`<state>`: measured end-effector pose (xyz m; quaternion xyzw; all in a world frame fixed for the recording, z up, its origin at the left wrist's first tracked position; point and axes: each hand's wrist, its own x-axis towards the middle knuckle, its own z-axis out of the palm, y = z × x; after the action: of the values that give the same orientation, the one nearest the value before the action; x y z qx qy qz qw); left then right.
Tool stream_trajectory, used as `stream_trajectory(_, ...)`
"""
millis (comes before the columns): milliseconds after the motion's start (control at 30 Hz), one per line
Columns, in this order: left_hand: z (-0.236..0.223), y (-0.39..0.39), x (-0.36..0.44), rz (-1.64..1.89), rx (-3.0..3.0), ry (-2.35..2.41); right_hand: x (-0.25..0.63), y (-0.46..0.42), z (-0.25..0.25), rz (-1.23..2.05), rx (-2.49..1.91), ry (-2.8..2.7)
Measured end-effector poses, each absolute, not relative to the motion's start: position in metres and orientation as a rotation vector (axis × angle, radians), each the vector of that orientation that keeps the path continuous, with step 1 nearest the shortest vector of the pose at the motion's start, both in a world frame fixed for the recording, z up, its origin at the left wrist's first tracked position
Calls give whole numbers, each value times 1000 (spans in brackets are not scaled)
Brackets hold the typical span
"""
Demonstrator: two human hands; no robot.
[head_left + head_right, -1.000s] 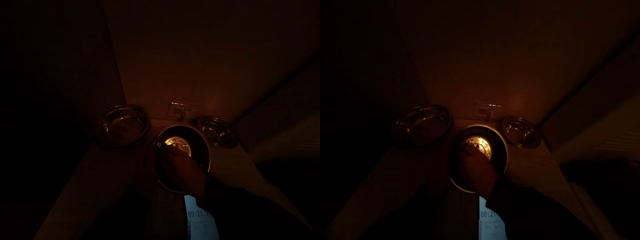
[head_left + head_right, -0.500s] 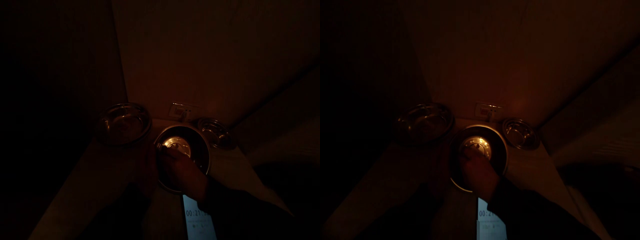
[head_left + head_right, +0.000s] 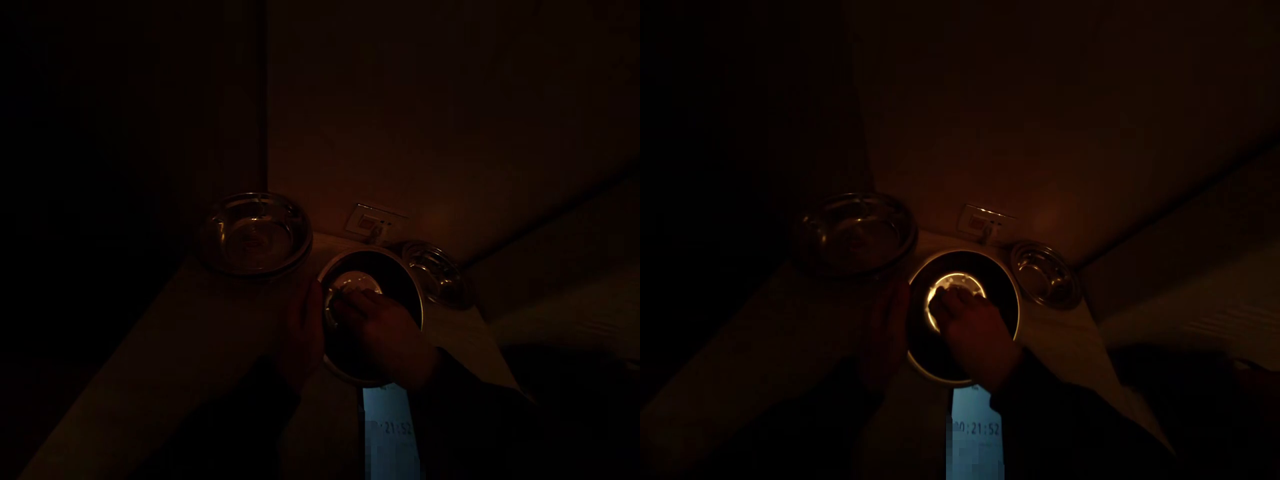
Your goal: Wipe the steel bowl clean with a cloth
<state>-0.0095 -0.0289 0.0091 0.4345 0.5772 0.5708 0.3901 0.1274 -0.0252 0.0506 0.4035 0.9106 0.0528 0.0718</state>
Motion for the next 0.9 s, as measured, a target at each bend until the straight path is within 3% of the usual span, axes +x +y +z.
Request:
stream_trajectory(467,8,-30,-10,1476,1154,1458,133,-19,53,241,1165,2786)
stream_trajectory(667,7,-30,-9,1469,1156,1453,142,-30,51,114,988,2780)
stream_trajectory(900,5,-29,-10,1468,1172,1467,120,-25,50,222,1138,2822)
